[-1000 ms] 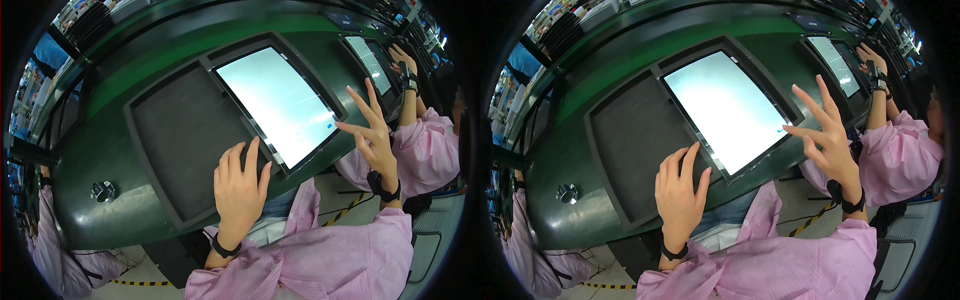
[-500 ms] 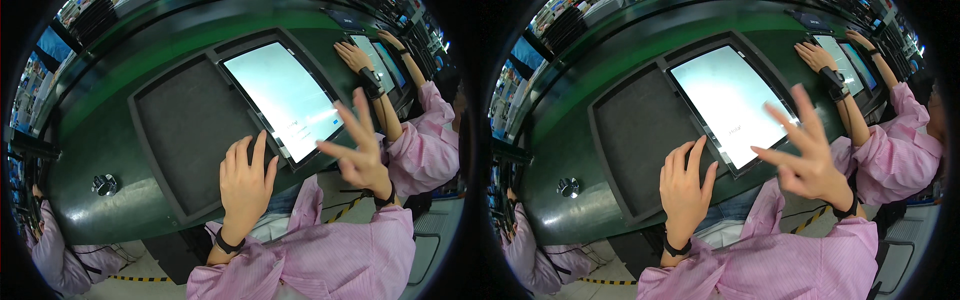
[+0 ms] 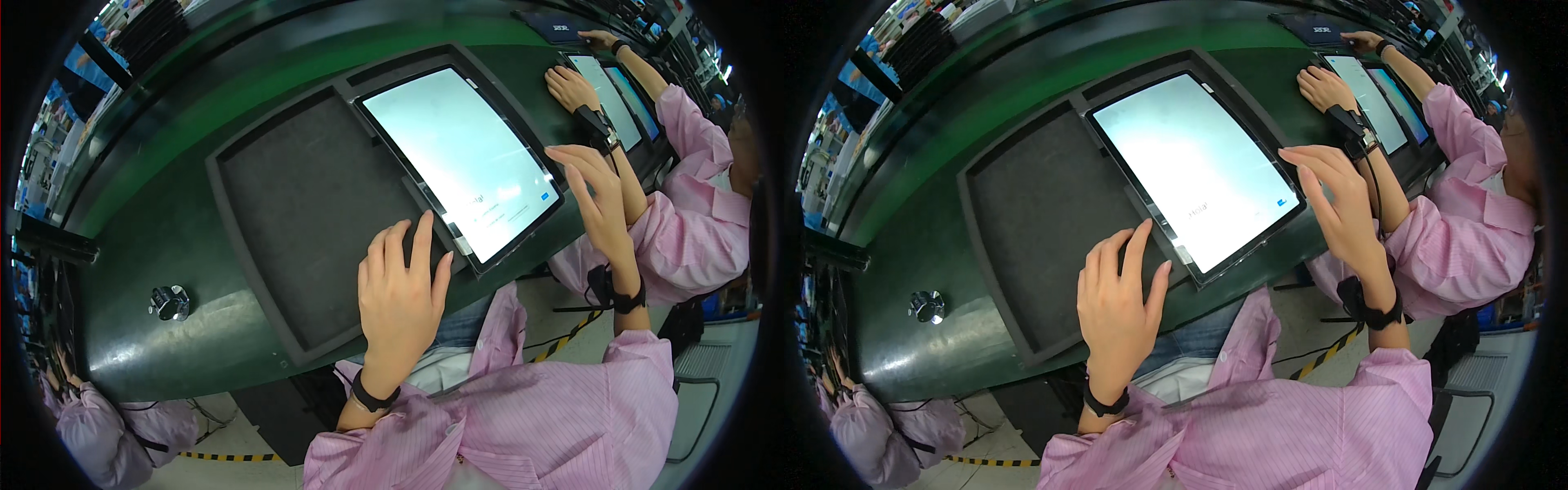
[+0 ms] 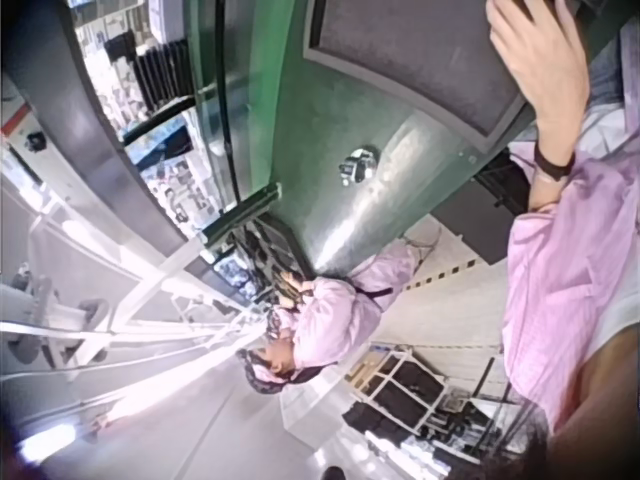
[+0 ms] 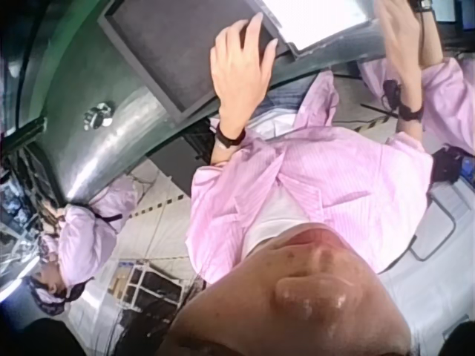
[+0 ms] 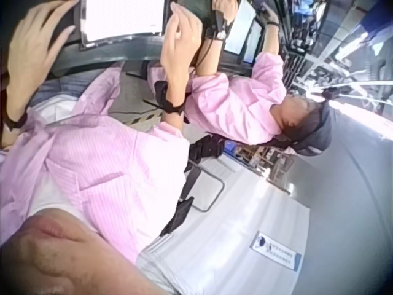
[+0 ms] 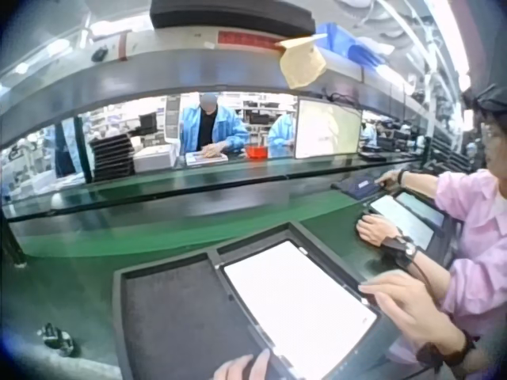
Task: Inspecting and preparing tablets on an assembly line by peeling protective film and checking screen functionality.
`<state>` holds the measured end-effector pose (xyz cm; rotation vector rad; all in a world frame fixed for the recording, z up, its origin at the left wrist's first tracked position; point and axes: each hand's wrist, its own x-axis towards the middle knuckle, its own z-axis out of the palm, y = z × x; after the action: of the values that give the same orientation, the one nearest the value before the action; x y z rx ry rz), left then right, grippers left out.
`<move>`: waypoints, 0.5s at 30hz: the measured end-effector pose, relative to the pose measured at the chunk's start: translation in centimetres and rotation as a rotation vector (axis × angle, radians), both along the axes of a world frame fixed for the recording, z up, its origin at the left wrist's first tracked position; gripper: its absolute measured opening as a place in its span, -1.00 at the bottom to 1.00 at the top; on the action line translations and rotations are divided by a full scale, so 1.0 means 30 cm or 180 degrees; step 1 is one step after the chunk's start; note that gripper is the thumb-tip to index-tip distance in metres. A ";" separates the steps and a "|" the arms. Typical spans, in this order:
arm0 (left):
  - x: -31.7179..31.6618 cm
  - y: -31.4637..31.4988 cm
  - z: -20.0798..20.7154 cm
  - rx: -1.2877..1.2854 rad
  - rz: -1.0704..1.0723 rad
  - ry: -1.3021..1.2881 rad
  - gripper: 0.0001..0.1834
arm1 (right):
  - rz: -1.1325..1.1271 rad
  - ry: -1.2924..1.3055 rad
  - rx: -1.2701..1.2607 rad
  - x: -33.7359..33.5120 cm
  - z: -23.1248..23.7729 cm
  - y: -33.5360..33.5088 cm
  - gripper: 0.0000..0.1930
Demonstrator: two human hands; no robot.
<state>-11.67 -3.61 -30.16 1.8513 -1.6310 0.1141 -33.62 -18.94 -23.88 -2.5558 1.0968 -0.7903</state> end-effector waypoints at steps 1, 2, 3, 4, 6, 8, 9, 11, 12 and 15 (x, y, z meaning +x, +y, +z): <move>-0.001 -0.001 0.003 0.0003 0.0005 -0.0004 -0.50 | -0.0043 -0.0118 0.0247 0.009 -0.013 -0.022 -0.72; -0.002 -0.002 0.007 0.0038 0.0025 0.0017 -0.50 | 0.0006 0.0037 0.0003 0.027 -0.033 -0.048 -0.72; -0.002 -0.001 0.010 0.0006 0.0029 0.0007 -0.52 | -0.0006 0.0285 -0.0139 0.042 -0.052 -0.069 -0.71; -0.004 -0.001 0.012 -0.0007 0.0044 0.0043 -0.54 | -0.0018 0.0554 -0.0301 0.055 -0.067 -0.090 -0.70; -0.006 0.000 0.014 -0.0018 0.0033 0.0138 -0.55 | -0.0144 0.0318 -0.0392 0.078 -0.088 -0.117 -0.59; -0.005 0.003 0.015 -0.0003 0.0038 0.0220 -0.56 | -0.0507 0.0229 0.0165 0.101 -0.085 -0.141 -0.48; -0.004 0.005 0.015 -0.0012 0.0034 0.0192 -0.56 | -0.0610 0.0233 0.0449 0.117 -0.078 -0.153 -0.43; -0.002 0.008 0.013 -0.0003 0.0080 0.0202 -0.57 | -0.0660 -0.0134 0.1217 0.142 -0.059 -0.174 -0.45; 0.001 0.010 0.013 -0.0026 0.0110 0.0316 -0.59 | -0.0474 -0.0246 0.1664 0.150 -0.051 -0.176 -0.53; 0.018 0.022 0.039 -0.0088 -0.0040 0.0838 -0.55 | -0.0152 -0.1005 0.2127 0.159 -0.017 -0.154 -0.69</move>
<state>-11.14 -2.96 -28.98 1.7527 -1.4513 -0.1082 -28.85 -23.57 -24.40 -1.7921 1.0872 -0.6618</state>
